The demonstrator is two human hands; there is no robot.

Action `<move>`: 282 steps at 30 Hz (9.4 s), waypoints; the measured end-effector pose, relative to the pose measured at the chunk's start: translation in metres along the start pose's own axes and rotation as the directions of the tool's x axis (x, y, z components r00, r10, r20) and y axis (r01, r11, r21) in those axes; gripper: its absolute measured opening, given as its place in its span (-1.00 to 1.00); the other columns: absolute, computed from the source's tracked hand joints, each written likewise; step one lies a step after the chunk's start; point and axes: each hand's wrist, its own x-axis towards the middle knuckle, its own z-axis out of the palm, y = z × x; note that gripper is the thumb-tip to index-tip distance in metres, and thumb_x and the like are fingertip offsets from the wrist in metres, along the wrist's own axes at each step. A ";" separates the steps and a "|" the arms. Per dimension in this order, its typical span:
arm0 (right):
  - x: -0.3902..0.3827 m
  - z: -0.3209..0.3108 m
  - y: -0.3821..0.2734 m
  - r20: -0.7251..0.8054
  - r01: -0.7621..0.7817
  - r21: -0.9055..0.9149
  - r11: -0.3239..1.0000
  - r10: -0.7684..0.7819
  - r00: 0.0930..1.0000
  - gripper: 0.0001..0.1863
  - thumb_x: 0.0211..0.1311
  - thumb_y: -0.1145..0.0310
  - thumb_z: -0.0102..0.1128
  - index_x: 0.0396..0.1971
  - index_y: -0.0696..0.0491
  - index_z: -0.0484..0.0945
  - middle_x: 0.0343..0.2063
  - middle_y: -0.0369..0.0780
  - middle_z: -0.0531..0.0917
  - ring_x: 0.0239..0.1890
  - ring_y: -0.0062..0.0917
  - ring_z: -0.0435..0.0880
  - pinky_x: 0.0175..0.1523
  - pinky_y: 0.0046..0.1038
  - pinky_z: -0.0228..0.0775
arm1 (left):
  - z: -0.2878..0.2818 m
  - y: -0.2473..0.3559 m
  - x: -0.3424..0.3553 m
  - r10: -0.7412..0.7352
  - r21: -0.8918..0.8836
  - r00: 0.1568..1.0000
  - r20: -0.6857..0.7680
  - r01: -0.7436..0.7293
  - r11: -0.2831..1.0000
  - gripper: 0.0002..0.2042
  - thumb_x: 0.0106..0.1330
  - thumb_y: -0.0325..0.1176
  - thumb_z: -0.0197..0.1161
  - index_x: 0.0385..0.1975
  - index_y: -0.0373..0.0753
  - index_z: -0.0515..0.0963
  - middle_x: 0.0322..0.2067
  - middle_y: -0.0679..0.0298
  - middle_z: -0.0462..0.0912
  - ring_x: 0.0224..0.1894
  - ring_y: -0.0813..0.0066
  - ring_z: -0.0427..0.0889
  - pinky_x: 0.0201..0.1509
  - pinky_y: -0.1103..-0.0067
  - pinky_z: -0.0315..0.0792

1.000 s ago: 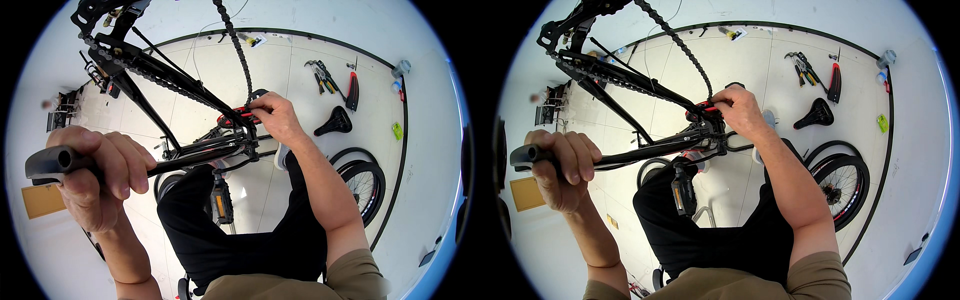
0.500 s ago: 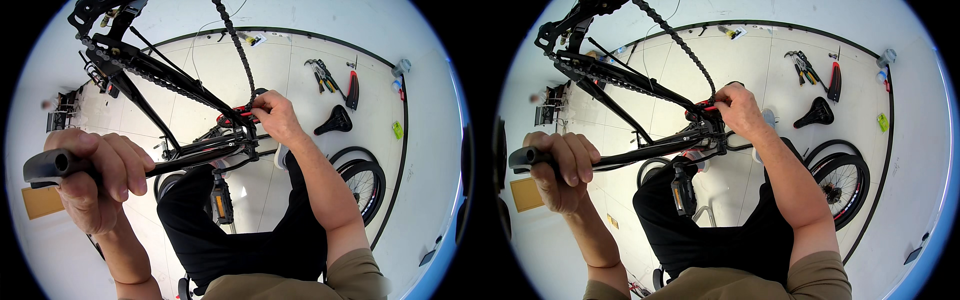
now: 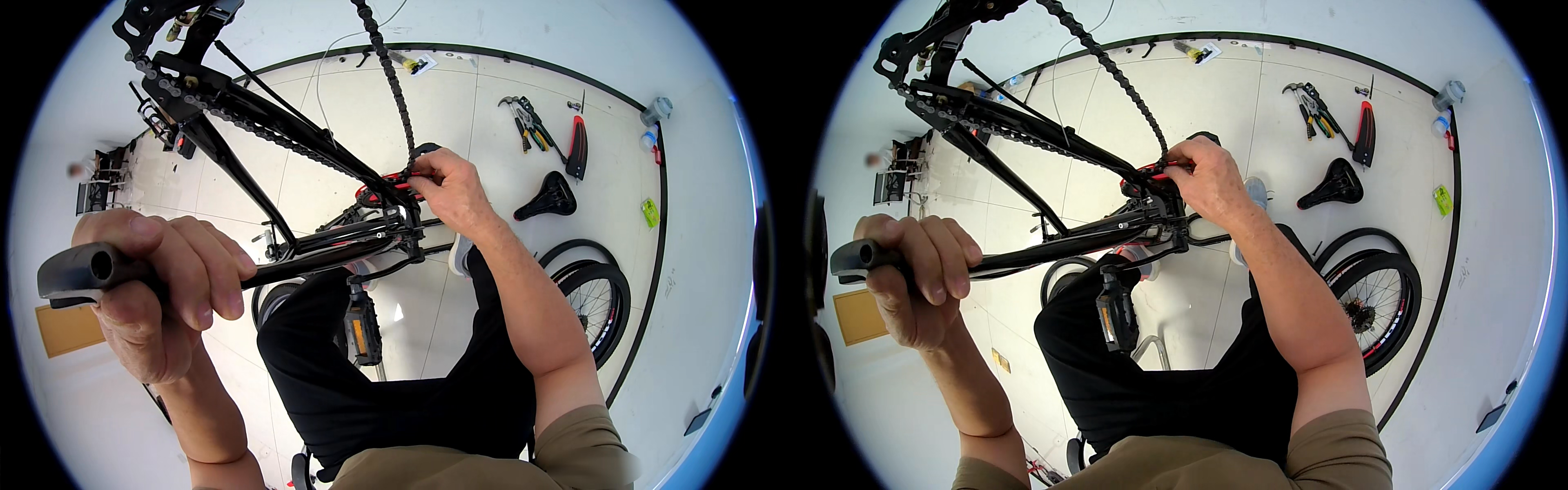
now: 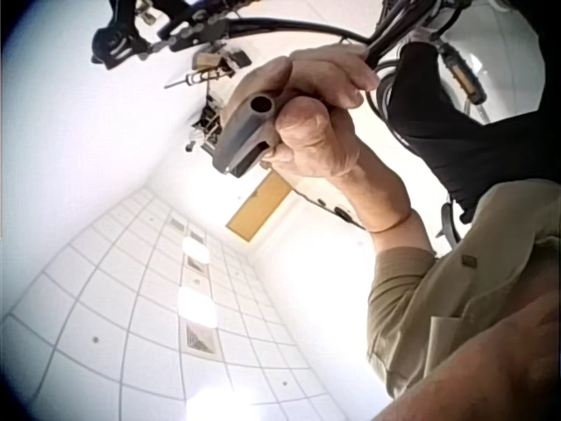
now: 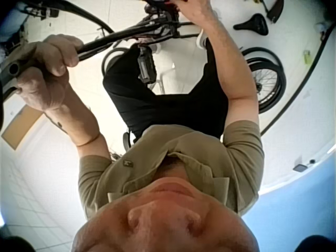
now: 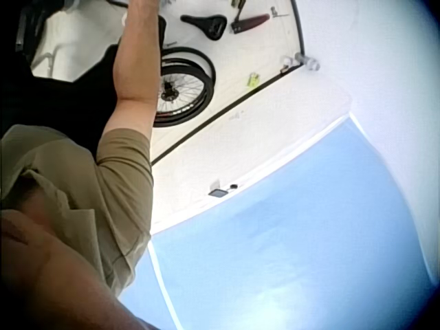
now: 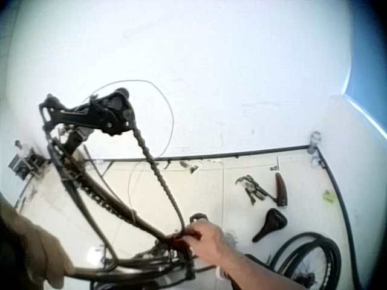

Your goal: The person adjusts the bicycle chain and crankset using a wrench and hands. They rotate the pedals and reposition the chain around the chainring while seated on a chair in a workshop.

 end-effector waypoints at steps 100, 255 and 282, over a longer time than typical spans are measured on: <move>-0.010 -0.048 0.022 -0.031 -0.227 -0.120 0.967 0.225 0.974 -0.67 0.16 0.46 0.29 -0.06 0.21 0.64 -0.23 -0.09 0.74 -0.25 -0.38 0.70 -0.05 -0.39 0.51 | 0.007 0.009 0.010 0.014 -0.017 1.000 -0.014 -0.015 1.000 -0.56 0.49 -0.04 0.12 0.05 -0.34 0.41 -0.68 0.38 0.40 -0.61 0.49 0.52 -0.30 0.43 0.59; -0.173 0.024 0.045 -0.218 -0.286 0.678 0.677 0.557 0.802 -0.85 0.29 0.44 0.19 -0.21 0.17 0.62 -0.43 -0.24 0.67 -0.52 -0.55 0.63 -0.37 -0.49 0.54 | 0.008 0.013 0.006 -0.198 -0.150 0.969 -0.146 0.176 0.973 -0.88 0.38 -0.41 0.27 -0.28 -0.33 0.53 -0.60 0.31 0.56 -0.54 0.58 0.56 -0.40 0.61 0.47; -0.046 -0.012 0.032 -0.236 -0.249 0.496 0.832 0.405 0.883 -0.63 0.26 0.42 0.20 0.05 0.23 0.56 -0.34 -0.25 0.63 -0.43 -0.63 0.53 -0.30 -0.51 0.50 | 0.012 0.019 0.000 -0.209 -0.190 0.961 -0.184 0.173 0.966 -0.88 0.38 -0.49 0.21 -0.22 -0.43 0.49 -0.58 0.20 0.54 -0.52 0.43 0.57 -0.33 0.43 0.56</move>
